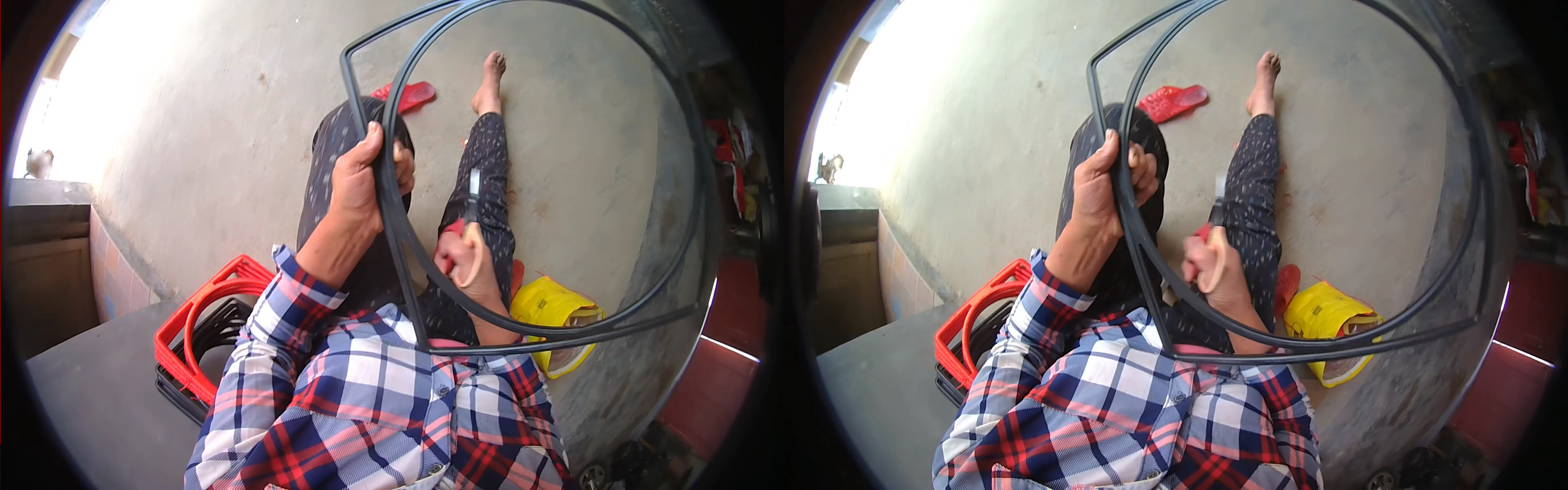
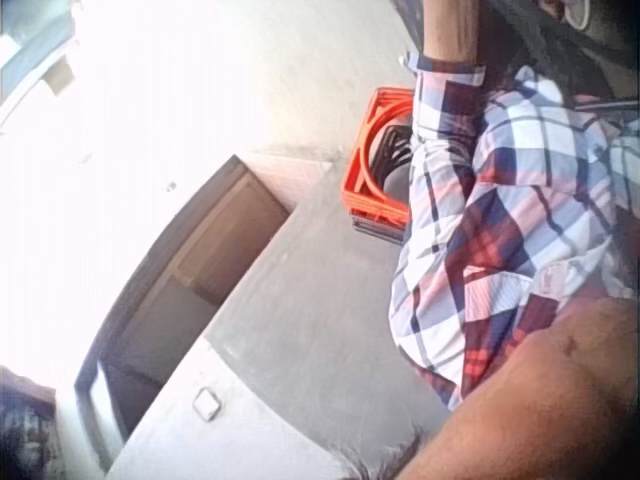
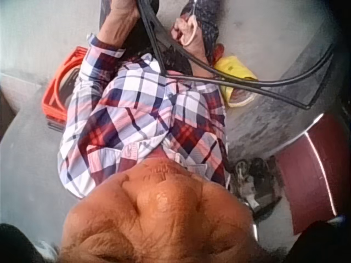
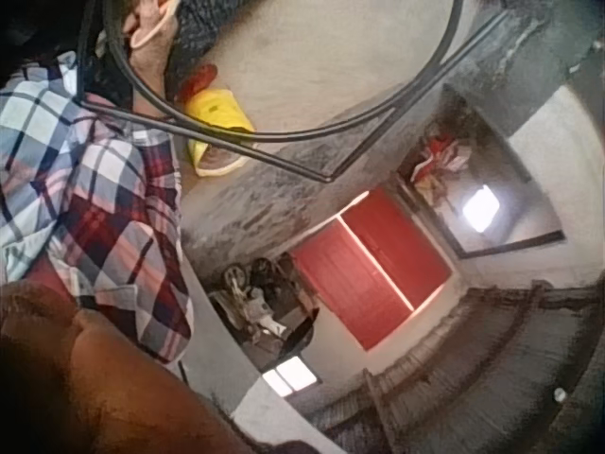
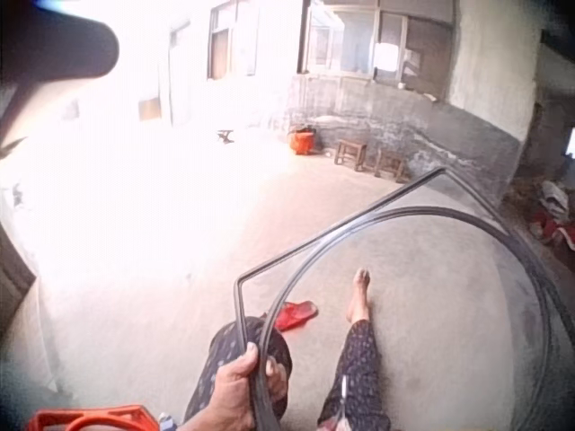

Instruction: The recorder is wrapping red plastic string around circular plastic frames while sitting on the floor.

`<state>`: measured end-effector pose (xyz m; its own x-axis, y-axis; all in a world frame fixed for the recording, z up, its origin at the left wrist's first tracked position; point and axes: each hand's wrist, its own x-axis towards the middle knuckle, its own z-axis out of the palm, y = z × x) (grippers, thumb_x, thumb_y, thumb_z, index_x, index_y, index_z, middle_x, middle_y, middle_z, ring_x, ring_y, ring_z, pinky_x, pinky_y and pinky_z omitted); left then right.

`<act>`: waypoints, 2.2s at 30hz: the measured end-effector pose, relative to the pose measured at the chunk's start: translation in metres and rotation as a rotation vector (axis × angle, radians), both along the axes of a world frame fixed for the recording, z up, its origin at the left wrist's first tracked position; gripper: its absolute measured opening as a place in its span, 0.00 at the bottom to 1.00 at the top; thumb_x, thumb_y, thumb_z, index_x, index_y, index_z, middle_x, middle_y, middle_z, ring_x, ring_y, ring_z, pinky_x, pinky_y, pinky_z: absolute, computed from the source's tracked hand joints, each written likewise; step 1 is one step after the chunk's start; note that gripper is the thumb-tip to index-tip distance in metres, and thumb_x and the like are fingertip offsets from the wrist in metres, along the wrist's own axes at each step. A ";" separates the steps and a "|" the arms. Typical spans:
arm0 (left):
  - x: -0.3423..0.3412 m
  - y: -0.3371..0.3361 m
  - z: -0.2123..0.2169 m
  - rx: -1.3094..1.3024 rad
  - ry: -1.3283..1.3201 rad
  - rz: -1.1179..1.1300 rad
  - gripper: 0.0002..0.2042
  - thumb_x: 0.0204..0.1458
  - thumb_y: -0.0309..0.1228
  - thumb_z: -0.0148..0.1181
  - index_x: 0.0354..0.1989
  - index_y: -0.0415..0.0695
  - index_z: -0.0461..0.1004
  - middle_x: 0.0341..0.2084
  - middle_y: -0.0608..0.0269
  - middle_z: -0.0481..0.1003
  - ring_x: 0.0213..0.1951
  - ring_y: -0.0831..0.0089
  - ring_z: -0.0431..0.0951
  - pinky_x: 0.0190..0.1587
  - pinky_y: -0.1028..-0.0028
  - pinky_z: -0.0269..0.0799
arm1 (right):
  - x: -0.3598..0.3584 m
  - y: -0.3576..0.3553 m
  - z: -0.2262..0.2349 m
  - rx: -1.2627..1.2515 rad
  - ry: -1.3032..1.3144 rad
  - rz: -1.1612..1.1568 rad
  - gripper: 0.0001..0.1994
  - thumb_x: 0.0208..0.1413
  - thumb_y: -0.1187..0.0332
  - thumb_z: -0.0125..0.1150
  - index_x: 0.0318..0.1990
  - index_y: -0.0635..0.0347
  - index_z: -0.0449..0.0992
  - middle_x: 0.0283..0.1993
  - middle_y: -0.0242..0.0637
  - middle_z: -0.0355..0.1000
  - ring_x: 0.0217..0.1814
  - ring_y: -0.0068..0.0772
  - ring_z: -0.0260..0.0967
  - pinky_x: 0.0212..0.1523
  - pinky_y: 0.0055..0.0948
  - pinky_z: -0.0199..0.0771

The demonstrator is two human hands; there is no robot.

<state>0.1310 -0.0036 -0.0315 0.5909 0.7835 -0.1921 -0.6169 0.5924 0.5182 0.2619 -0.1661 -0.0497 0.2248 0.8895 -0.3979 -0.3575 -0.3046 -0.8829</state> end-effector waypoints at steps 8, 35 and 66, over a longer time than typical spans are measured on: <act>-0.013 -0.001 0.014 0.020 0.112 0.166 0.24 0.66 0.48 0.40 0.21 0.44 0.65 0.14 0.64 0.61 0.20 0.71 0.60 0.22 0.73 0.57 | 0.099 -0.056 -0.006 0.152 0.614 -0.552 0.32 0.60 0.36 0.43 0.41 0.61 0.72 0.39 0.42 0.74 0.33 0.38 0.71 0.32 0.33 0.73; -0.067 0.006 0.043 0.298 -0.239 -0.253 0.44 0.57 0.65 0.37 0.64 0.31 0.58 0.59 0.30 0.63 0.58 0.48 0.70 0.60 0.60 0.66 | 0.176 -0.068 0.040 0.014 0.205 -0.507 0.18 0.60 0.46 0.56 0.30 0.51 0.74 0.21 0.34 0.72 0.14 0.29 0.65 0.16 0.27 0.65; -0.053 0.021 0.033 0.102 0.345 -0.001 0.17 0.63 0.43 0.48 0.30 0.41 0.70 0.20 0.61 0.72 0.23 0.71 0.72 0.31 0.74 0.71 | 0.170 -0.064 0.057 0.065 -0.005 -0.463 0.16 0.62 0.53 0.57 0.33 0.56 0.73 0.24 0.32 0.70 0.21 0.26 0.70 0.13 0.23 0.70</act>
